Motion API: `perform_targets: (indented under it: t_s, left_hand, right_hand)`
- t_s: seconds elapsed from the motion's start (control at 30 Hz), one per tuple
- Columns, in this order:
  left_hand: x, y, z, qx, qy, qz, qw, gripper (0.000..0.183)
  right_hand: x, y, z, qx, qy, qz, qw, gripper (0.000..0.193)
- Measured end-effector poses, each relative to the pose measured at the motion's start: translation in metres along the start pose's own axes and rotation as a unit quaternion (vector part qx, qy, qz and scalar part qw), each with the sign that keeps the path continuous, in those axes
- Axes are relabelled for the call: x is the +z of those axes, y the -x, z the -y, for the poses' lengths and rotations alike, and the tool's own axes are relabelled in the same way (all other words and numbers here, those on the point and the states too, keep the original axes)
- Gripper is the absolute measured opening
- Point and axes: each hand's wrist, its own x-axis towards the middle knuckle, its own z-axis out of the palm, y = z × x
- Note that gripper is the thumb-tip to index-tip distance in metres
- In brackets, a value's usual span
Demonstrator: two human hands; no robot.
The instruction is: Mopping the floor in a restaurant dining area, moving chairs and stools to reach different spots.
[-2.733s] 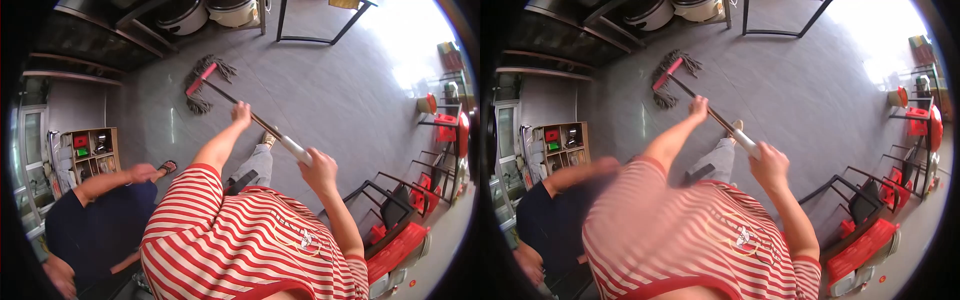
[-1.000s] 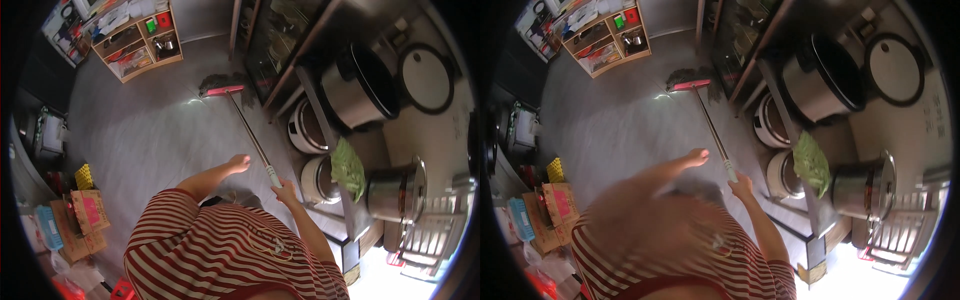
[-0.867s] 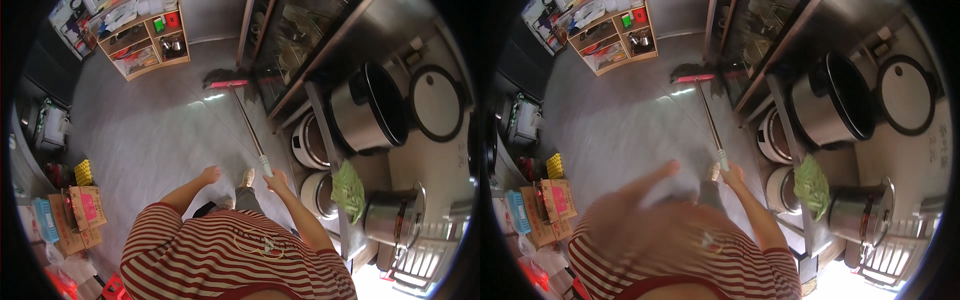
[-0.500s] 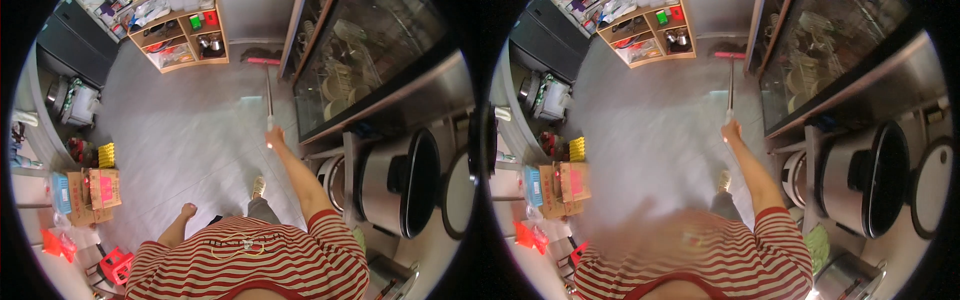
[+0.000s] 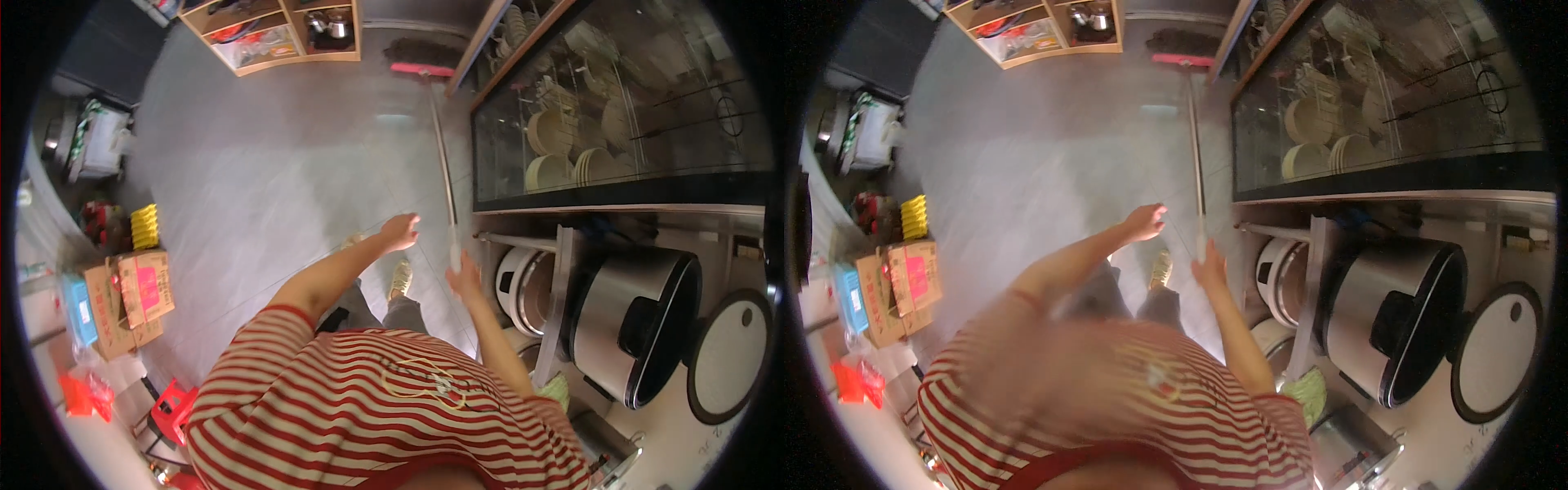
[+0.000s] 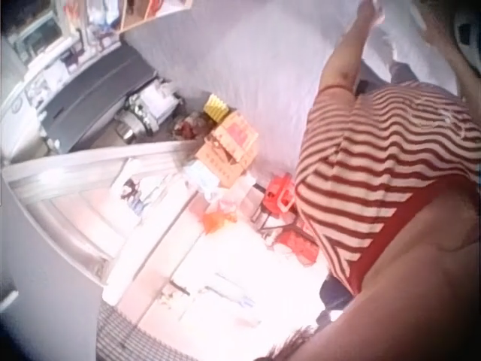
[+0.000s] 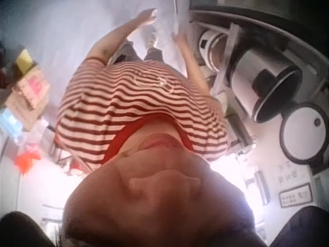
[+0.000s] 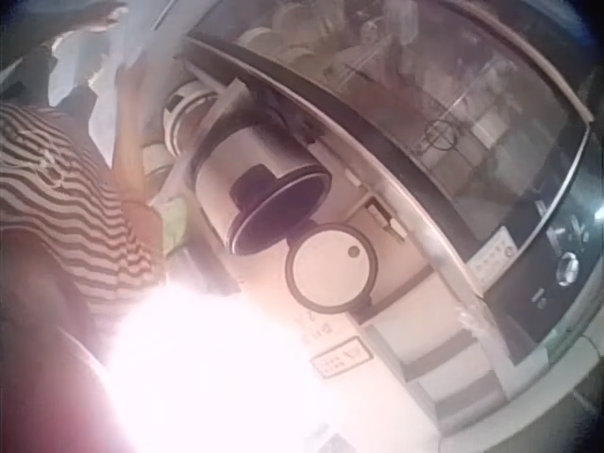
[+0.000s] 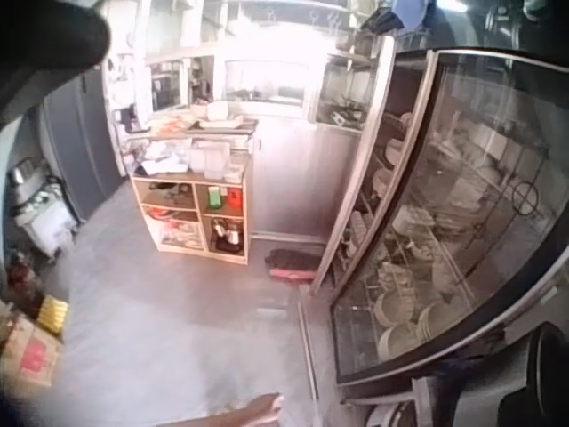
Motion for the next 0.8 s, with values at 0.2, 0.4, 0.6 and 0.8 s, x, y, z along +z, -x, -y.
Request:
perform_targets:
  t_s: [0.2,0.4,0.6,0.8]
  left_hand:
    - [0.019,-0.047,-0.074,0.257,-0.234,0.176,0.921,0.023]
    - [0.032,0.004,-0.125,0.29,-0.1,0.433,0.848,0.011]
    - [-0.004,-0.033,-0.102,0.297,-0.108,0.377,0.87,0.012]
    - [-0.058,-0.089,-0.003,0.215,-0.189,0.301,0.91,0.02]
  right_hand:
    - [-0.115,0.193,0.092,0.131,0.023,0.11,0.985,0.064]
    - [-0.225,0.243,0.173,0.327,-0.029,0.119,0.937,0.056]
    - [-0.229,0.185,0.191,0.321,0.009,0.11,0.941,0.056]
    - [-0.148,0.103,0.213,0.18,-0.006,0.108,0.978,0.056]
